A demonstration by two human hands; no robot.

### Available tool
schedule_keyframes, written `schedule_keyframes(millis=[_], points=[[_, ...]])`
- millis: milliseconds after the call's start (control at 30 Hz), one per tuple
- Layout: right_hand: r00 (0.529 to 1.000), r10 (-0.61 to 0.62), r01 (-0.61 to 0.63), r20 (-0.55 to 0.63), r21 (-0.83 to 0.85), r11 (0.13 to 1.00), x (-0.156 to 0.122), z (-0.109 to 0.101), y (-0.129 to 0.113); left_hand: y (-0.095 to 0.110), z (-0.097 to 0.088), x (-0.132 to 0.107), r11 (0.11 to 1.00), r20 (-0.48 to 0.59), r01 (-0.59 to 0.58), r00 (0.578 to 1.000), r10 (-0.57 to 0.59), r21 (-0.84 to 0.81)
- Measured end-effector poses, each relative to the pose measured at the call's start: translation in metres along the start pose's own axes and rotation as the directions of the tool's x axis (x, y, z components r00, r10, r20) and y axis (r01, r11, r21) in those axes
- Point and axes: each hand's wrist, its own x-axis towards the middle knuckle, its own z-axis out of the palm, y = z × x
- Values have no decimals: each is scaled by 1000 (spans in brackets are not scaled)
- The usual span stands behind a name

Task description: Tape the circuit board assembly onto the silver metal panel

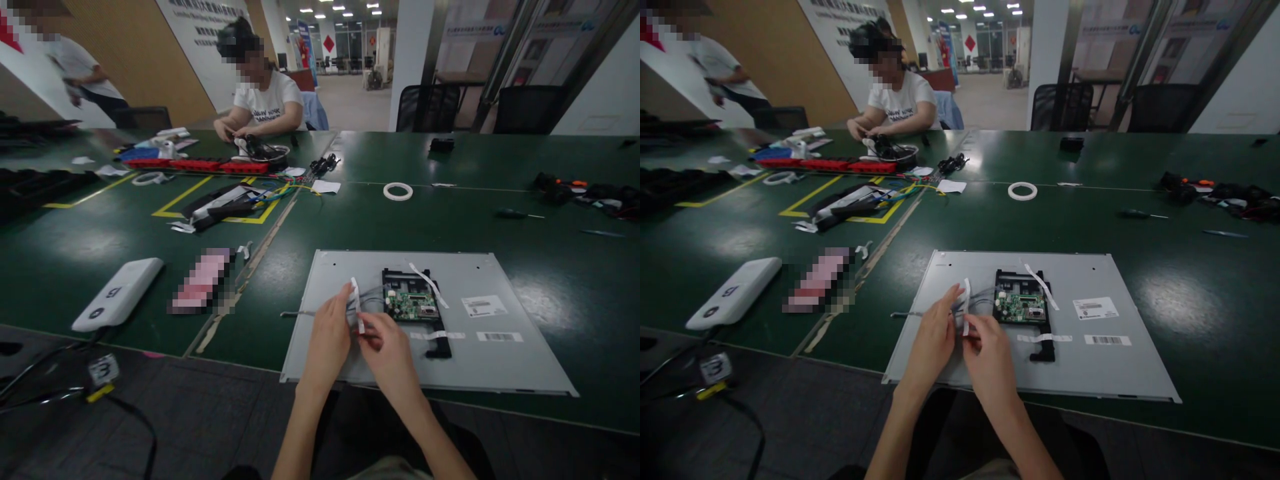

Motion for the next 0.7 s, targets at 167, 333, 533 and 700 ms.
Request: schedule_keyframes(millis=[167,333,533,700], points=[[994,-108,96,-18,-335,938,-4,3,-4,-3,2,-1,1000,10,-3,1000,3,-12],[987,-162,148,9,-462,875,-3,1,-7,-3,0,0,999,62,-39,997,40,-20],[979,-202,163,-15,-530,832,0,-2,-9,-1,-1,1,999,74,-50,996,51,-10],[976,-215,206,46,-535,820,2,-1,-9,1,-3,2,998,118,-58,991,54,27]])
